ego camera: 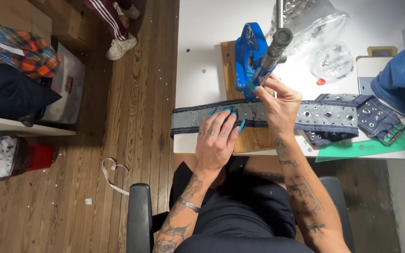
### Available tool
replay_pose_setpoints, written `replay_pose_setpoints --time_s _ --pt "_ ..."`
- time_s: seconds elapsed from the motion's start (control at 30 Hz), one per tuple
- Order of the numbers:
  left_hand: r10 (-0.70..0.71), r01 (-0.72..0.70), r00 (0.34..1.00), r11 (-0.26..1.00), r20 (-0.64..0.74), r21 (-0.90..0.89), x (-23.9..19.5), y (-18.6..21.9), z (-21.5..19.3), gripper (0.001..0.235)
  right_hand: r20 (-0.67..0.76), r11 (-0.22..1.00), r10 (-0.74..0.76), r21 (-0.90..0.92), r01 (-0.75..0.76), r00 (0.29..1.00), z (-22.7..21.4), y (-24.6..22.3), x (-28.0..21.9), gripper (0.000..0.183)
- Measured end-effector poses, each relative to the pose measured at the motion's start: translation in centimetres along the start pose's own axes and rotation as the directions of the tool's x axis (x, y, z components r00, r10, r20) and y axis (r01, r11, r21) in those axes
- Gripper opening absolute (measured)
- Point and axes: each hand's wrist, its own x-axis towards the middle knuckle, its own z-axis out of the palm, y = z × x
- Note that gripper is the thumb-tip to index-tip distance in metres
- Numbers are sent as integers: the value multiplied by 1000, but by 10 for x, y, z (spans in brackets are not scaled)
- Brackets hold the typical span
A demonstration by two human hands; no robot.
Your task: Attaching metal hardware to a denim strap using a manual hand press
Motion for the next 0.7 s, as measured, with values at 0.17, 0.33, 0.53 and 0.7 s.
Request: replay_pose_setpoints --time_s 0.17,0.33,0.53,0.7 --pt "17 -17 1000 1000 3 -7 2 2 -2 25 30 992 -15 -127 19 999 -18 15 -3 14" --pt "29 -29 999 999 -19 27 1 -3 1 25 38 917 -223 -329 223 974 -36 -2 -15 14" --pt "31 -31 1000 999 0 -9 -2 2 0 24 45 814 -395 -445 372 918 -39 -17 -19 17" --pt "37 -36 999 999 -35 13 -5 -2 4 25 39 945 -171 -277 175 985 -28 -22 -19 19"
